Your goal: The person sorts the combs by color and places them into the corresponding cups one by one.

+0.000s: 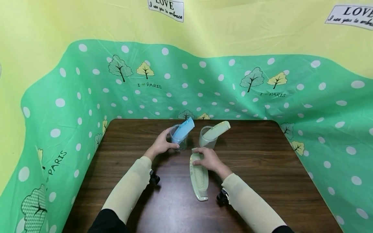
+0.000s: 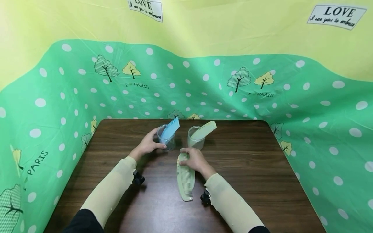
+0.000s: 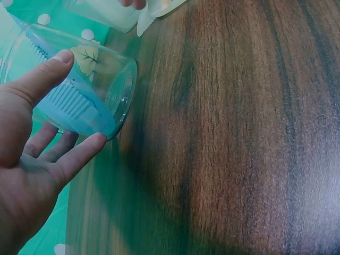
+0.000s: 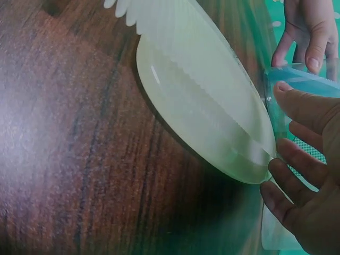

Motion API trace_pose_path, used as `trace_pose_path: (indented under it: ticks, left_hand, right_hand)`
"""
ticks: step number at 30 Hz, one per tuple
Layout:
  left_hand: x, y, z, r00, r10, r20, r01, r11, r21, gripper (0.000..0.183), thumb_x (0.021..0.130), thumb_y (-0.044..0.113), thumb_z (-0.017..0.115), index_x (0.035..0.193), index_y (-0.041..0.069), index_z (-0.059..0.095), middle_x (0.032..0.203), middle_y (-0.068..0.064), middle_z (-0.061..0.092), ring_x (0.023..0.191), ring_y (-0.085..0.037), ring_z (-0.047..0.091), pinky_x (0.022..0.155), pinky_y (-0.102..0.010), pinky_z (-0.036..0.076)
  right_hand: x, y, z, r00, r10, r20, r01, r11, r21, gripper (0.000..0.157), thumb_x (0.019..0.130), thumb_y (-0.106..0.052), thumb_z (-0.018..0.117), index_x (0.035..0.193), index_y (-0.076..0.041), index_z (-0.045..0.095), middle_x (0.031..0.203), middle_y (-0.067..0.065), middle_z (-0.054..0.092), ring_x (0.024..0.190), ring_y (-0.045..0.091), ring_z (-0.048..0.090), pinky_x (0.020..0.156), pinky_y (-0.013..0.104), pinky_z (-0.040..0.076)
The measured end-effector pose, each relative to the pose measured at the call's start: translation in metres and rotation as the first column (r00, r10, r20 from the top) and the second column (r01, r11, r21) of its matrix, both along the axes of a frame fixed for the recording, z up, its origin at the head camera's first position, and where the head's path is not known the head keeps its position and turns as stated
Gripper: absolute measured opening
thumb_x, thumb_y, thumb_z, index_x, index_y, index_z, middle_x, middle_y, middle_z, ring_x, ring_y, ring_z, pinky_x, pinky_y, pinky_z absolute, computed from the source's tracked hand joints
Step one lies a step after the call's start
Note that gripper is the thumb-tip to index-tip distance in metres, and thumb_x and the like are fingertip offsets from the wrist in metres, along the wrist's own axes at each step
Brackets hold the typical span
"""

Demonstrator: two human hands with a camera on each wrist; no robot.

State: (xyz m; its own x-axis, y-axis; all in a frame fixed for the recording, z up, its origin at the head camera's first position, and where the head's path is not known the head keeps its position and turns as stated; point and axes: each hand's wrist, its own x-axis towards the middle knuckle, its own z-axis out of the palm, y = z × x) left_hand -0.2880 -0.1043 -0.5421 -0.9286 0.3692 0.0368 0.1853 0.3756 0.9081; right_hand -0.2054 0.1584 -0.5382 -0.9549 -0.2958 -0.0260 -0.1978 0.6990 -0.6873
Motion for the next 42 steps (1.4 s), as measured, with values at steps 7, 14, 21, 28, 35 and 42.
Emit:
trace_pose_path:
  ticks: [7,14,21,28,35,42]
  left_hand:
    - [-0.001,0.001,0.0,1.0,0.002,0.004,-0.002,1.0,-0.001,0.095,0.079,0.009,0.09,0.159,0.017,0.038,0.154,-0.012,0.047,0.135,-0.036,0.054,0.109,-0.053,0.045]
    - [-0.001,0.001,0.003,1.0,-0.006,0.011,0.006,1.0,-0.007,0.096,0.079,0.009,0.089,0.159,0.018,0.037,0.155,-0.011,0.047,0.136,-0.036,0.053,0.11,-0.054,0.045]
    - [-0.002,0.001,0.0,1.0,-0.01,0.004,0.01,1.0,-0.003,0.096,0.078,0.011,0.091,0.159,0.018,0.038,0.154,-0.012,0.047,0.135,-0.036,0.054,0.109,-0.054,0.045]
    - [-0.001,0.001,-0.001,1.0,-0.011,0.005,0.011,1.0,0.021,0.096,0.078,0.01,0.091,0.158,0.02,0.039,0.154,-0.012,0.048,0.135,-0.038,0.053,0.109,-0.056,0.045]
    - [-0.001,0.0,-0.003,1.0,-0.012,-0.009,0.012,1.0,0.017,0.095,0.079,0.01,0.09,0.159,0.018,0.039,0.155,-0.012,0.047,0.136,-0.037,0.053,0.109,-0.054,0.045]
    - [0.0,-0.001,-0.002,1.0,-0.004,0.001,0.004,1.0,0.012,0.097,0.078,0.011,0.091,0.159,0.018,0.038,0.155,-0.013,0.047,0.137,-0.037,0.053,0.109,-0.054,0.045]
  right_hand:
    - [-0.001,0.0,-0.004,1.0,0.011,-0.027,-0.01,0.999,0.042,0.055,0.076,-0.01,0.091,0.128,-0.008,0.072,0.134,0.01,0.068,0.126,0.033,0.061,0.105,0.048,0.049]
    - [-0.002,0.0,-0.004,1.0,0.012,-0.025,-0.01,0.997,0.072,0.051,0.076,-0.007,0.09,0.124,-0.011,0.075,0.134,0.009,0.068,0.126,0.033,0.06,0.104,0.049,0.049]
    - [-0.005,0.002,-0.003,0.999,0.028,-0.018,-0.026,0.995,0.099,0.045,0.074,-0.005,0.091,0.116,-0.013,0.077,0.129,0.007,0.069,0.121,0.031,0.06,0.102,0.049,0.049]
    - [-0.005,0.004,0.001,0.999,0.048,-0.008,-0.047,0.994,0.102,0.05,0.073,-0.005,0.092,0.119,-0.011,0.076,0.129,0.008,0.067,0.117,0.029,0.059,0.1,0.048,0.049]
    - [-0.005,0.01,0.005,0.997,0.081,-0.004,-0.08,0.988,0.134,0.056,0.074,-0.014,0.093,0.126,-0.009,0.074,0.12,0.012,0.065,0.111,0.028,0.059,0.099,0.046,0.05]
    - [-0.005,0.015,0.012,0.994,0.111,-0.001,-0.11,0.984,0.14,0.053,0.075,-0.017,0.093,0.124,-0.007,0.074,0.121,0.014,0.065,0.111,0.029,0.06,0.096,0.046,0.051]
